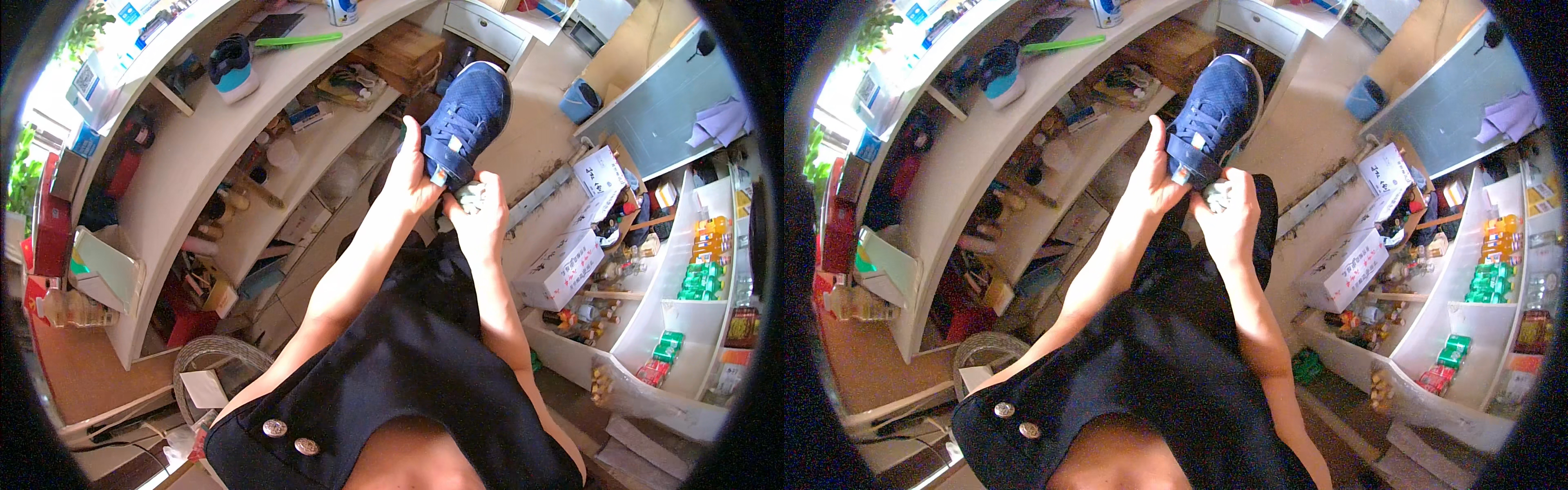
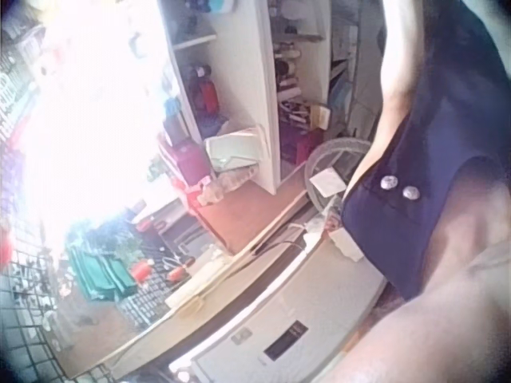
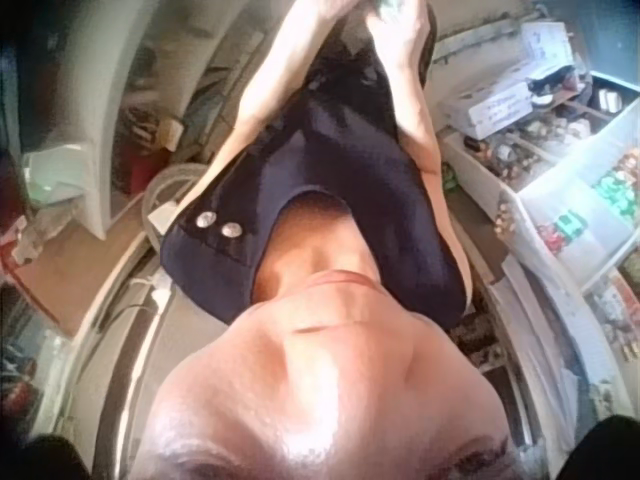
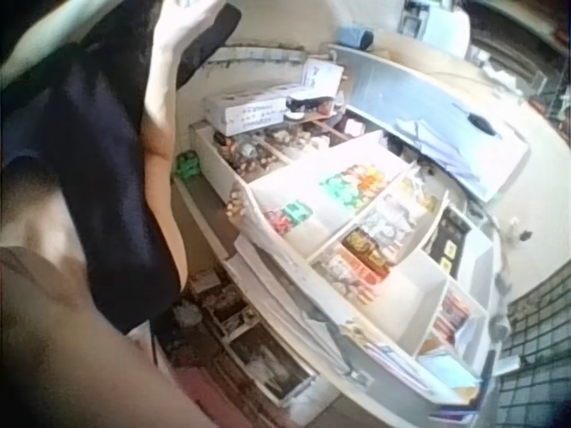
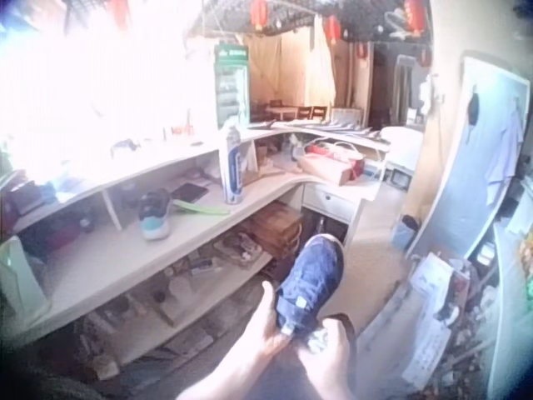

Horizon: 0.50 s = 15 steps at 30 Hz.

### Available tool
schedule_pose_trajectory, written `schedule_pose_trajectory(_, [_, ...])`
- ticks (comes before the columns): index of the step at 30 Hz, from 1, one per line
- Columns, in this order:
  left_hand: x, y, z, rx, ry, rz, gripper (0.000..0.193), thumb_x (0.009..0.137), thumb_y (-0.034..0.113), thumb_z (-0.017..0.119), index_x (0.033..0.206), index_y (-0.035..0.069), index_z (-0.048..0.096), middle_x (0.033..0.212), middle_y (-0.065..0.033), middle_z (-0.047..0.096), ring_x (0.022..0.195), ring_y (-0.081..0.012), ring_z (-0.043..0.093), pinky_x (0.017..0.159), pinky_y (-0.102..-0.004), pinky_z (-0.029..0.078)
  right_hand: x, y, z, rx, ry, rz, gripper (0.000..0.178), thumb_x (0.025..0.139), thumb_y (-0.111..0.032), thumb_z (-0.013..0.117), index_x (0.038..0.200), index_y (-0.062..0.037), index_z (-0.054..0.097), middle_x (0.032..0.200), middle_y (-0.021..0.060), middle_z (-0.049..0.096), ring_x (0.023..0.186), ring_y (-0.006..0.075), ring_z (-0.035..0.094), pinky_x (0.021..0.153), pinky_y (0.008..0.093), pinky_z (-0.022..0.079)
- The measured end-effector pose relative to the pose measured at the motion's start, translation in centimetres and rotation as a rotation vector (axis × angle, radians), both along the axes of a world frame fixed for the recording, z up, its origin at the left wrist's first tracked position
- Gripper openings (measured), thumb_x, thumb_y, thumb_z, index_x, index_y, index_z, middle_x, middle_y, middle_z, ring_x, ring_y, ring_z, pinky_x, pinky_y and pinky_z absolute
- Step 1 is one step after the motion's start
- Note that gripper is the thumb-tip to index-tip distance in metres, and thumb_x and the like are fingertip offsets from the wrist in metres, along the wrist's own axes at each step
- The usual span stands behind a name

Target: The person cleans a blue sneaker by spraying foam cleaner, scrubbing with a green brush, and wiping with a cloth. The person repeats the cycle of spraying, scrubbing, and wiping on different parts of the shoe.

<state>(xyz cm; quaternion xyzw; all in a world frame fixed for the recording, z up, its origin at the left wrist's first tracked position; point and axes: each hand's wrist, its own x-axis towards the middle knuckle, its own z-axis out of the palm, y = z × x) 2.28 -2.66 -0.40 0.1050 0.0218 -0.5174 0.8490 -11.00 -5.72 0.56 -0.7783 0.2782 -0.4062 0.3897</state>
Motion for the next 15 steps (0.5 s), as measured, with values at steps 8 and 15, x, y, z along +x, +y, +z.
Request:
schedule_pose_trajectory(8, [0.4, 3.3, 1.0, 0.218, -0.165, -0.045, 0.101, 0.081, 0.085, 0.024, 0.132, 0.002, 0.05, 0.122, -0.0112, 0.061, 0.11, -0.0242, 0.06, 0.097, -0.04, 0.046, 3.0, -1.3, 4.2, -0.312, -0.229, 0.311, 0.027, 0.084, -0.002, 0.061, 0.11, 0.0034, 0.061, 0.115, 0.0162, 0.062, 0.104, 0.0275, 0.061, 0.096, 0.0367, 0.048])
schedule_pose_trajectory(15, [4.4, 8.2, -0.9, -0.448, 0.104, 0.079, 0.095, 0.088, 0.074, 0.036, 0.145, -0.002, 0.032, 0.143, -0.0227, 0.042, 0.127, -0.0417, 0.046, 0.096, -0.0527, 0.049, -1.0, -3.3, -8.6, -0.376, 0.395, 0.376, 0.028, 0.069, 0.014, 0.055, 0.089, 0.0, 0.068, 0.092, 0.0154, 0.068, 0.091, 0.035, 0.064, 0.078, 0.0389, 0.054])
